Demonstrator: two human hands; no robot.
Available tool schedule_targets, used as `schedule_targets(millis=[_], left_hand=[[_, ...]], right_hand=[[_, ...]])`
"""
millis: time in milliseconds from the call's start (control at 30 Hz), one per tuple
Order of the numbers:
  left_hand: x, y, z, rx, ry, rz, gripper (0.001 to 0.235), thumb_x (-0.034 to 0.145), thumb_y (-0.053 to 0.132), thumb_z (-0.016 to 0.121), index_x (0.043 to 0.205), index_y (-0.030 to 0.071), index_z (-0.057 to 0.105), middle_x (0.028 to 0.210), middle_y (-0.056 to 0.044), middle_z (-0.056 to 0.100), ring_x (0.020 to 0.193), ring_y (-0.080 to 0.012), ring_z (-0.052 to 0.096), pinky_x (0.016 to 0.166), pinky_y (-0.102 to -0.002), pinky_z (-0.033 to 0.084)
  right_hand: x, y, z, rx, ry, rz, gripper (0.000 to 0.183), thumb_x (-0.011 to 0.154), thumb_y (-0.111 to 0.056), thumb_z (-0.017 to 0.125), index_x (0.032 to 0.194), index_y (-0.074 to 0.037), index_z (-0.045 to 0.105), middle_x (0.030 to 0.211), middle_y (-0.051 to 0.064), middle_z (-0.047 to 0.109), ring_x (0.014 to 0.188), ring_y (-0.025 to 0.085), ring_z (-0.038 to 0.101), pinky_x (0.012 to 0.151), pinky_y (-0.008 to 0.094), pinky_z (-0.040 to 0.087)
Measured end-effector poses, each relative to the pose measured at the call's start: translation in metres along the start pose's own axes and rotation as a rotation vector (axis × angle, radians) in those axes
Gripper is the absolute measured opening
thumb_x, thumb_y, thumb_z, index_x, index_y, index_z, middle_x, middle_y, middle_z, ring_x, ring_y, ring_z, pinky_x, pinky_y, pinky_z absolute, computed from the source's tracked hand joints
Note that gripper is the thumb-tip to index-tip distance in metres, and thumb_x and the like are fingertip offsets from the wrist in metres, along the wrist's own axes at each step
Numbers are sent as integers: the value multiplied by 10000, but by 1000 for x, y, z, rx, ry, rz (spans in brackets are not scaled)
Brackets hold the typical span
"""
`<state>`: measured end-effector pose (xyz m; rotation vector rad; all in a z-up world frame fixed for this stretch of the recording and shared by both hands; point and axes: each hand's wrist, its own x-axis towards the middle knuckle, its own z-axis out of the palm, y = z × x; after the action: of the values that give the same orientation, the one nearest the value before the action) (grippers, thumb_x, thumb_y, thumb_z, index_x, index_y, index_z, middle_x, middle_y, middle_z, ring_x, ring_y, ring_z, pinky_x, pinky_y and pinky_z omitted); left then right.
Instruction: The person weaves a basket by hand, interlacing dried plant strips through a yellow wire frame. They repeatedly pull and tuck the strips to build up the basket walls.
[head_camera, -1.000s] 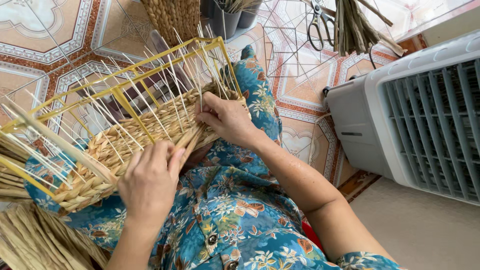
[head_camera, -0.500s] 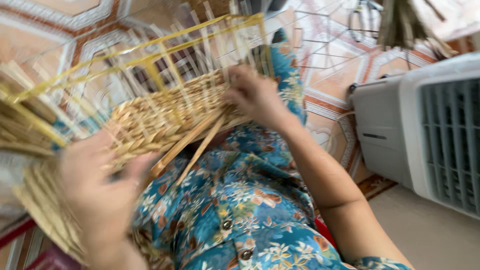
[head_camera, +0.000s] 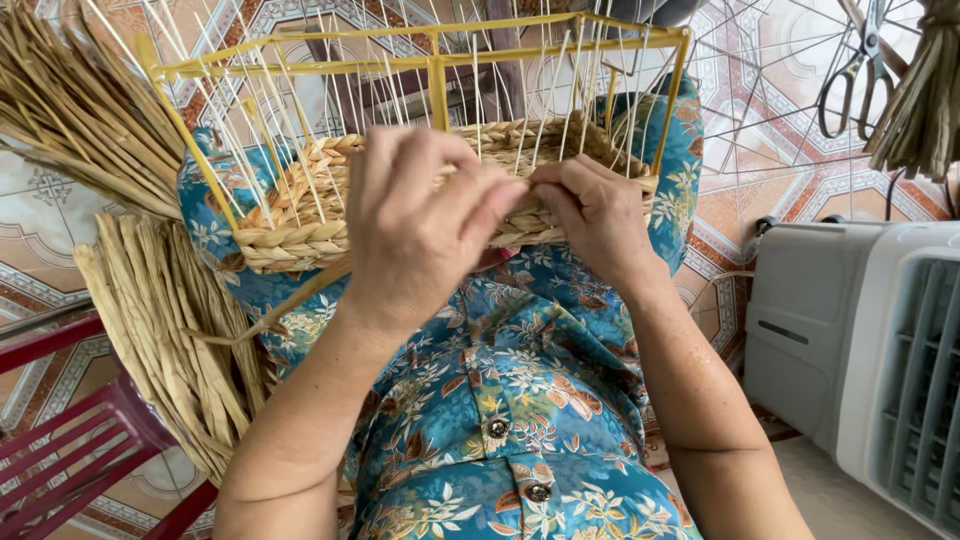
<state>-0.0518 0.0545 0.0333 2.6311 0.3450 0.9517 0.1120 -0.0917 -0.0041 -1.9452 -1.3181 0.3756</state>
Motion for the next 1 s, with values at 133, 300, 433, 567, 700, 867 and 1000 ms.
schedule_targets(millis=[133,300,433,567,700,867,1000], left_hand=[[10,11,28,-157,-438,-283,212,986,257,713,933,54,742,836,-68,673,687,-190,643,596,-328,561],[24,-23,74,-610,-762,-629,231,996,181,564,1205,150,658,713,-37,742,580,-109,707,569,-278,590],[4,-18,68,-592,-409,-406,176,1021,242,643,980,113,756,760,-28,751,599,-142,712,529,-291,585],[-26,2,41,-576,-85,-159,164,1067,275,640,1126,134,698,868,-38,751,725,-158,745,613,-268,615],[-37,-1,30,-356,-80,-294,329,1028,264,658,1295,76,619,854,-74,752,666,-195,725,532,-301,561],[-56,-14,25,-326,-316,-588,186,1078,285,645,1107,103,623,735,-22,730,537,-149,688,444,-312,527],[-74,-17,18,-378,-194,-571,99,1061,235,654,1065,137,645,715,-12,728,571,-118,699,494,-283,532]], right_hand=[[-4,10,5,113,-15,129,67,1020,-5,618,1087,-3,624,919,86,733,761,128,718,681,276,572],[-2,16,-1,383,-82,303,69,1039,3,555,1101,-15,579,921,35,718,730,60,668,644,234,559],[4,18,-2,451,-95,422,52,1035,-9,580,1081,-22,603,865,16,706,705,60,656,610,221,554],[6,11,8,292,-98,286,112,989,7,654,1098,-22,661,920,14,730,791,73,672,650,206,563],[5,0,8,-4,-123,196,99,989,9,676,1077,-34,692,854,42,727,744,108,709,655,241,540],[-3,1,3,398,-133,186,183,994,66,639,1150,-22,606,1116,49,706,951,96,693,768,241,574],[-2,12,22,294,17,182,124,1048,72,657,1105,-16,590,998,88,750,906,115,703,751,232,548]])
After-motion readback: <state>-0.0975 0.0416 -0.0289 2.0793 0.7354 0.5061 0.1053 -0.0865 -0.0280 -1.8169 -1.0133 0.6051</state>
